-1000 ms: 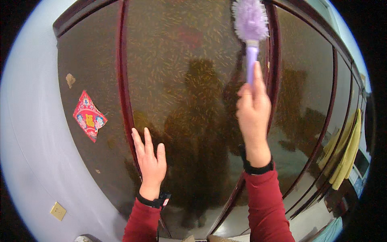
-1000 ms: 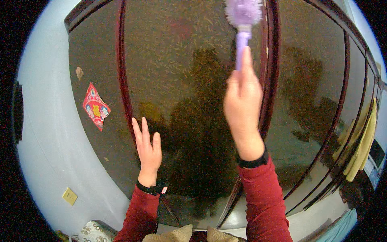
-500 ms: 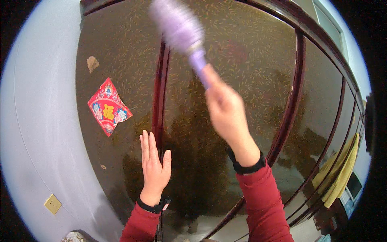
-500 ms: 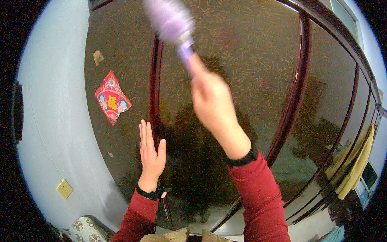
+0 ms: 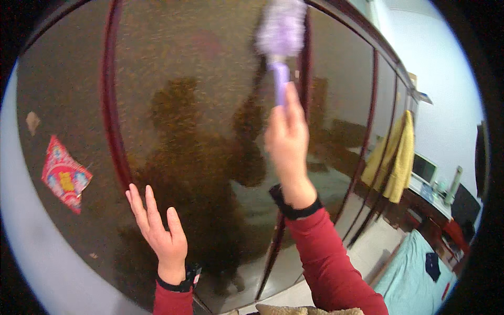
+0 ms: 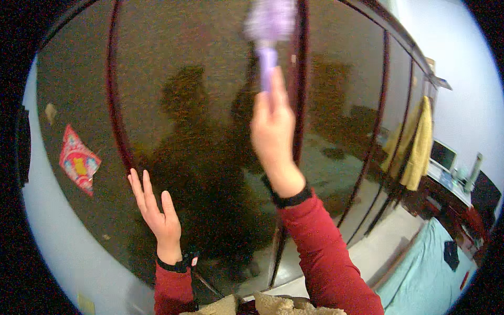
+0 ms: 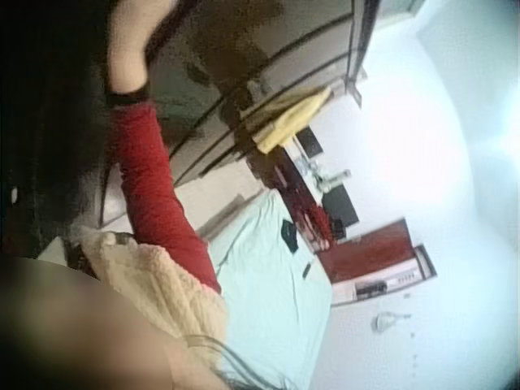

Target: The person uses a purple duster to wipe the surface of a dark wooden wardrobe and the adjacent wall in a bedroom. They repeatedly sweep the duster across the wardrobe doors and side panels, occasionally moving to the nearby wall and back.

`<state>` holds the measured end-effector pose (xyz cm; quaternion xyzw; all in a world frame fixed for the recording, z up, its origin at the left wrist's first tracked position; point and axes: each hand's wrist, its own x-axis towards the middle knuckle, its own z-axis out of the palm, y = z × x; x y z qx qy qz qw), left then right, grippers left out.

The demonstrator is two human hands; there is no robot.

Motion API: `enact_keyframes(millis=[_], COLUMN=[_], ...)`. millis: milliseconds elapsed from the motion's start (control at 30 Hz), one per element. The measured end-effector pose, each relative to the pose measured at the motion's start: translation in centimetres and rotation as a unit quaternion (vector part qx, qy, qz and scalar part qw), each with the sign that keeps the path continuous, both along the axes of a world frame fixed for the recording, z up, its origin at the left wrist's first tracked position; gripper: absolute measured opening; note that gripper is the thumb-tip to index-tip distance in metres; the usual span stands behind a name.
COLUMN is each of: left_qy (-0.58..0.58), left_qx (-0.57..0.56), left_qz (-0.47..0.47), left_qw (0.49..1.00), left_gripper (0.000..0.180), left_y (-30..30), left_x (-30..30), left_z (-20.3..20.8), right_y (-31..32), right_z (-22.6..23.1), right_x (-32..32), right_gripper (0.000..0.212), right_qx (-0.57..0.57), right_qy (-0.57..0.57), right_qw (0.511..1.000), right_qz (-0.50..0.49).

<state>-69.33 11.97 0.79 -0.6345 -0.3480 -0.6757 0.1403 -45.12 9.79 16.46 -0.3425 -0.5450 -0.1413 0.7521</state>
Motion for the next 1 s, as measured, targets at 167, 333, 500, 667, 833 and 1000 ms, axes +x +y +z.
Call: enact_keyframes(millis=[167, 333, 500, 667, 833, 1000], left_qy=[0.024, 0.06, 0.139, 0.188, 0.243, 0.269], left_qx=[-0.016, 0.009, 0.009, 0.078, 0.052, -0.003], left_qz=[-0.059, -0.105, -0.177, -0.217, -0.231, -0.171], left_qw=[0.998, 0.993, 0.974, 0.955, 0.941, 0.948], left_gripper=[0.056, 0.055, 0.058, 0.063, 0.063, 0.065], left_y=[-0.2, 0.0, -1.1, -2.7, -4.6, -5.5], left_x=[5.4, 9.6, 15.1, 20.8, 28.0, 34.8], left_z=[0.5, 1.6, 2.6, 4.2, 5.4, 5.6], right_y=[-2.5, -2.7, -2.7, -3.8, -6.6, -6.6], right_z=[-5.7, -1.2, 3.1, 3.9, 7.6, 4.7], right_x=[1.7, 9.5, 17.0, 22.2, 29.3, 34.5], right_gripper=[0.052, 0.047, 0.049, 0.047, 0.055, 0.052], right_qx=[-0.118, 0.035, 0.034, -0.063, 0.006, -0.125], right_qy=[-0.356, -0.192, 0.075, -0.097, 0.145, -0.068], right_qw=[0.922, 0.972, 0.993, 0.992, 0.989, 0.981], right_qz=[0.093, -0.133, -0.08, -0.045, 0.039, 0.129])
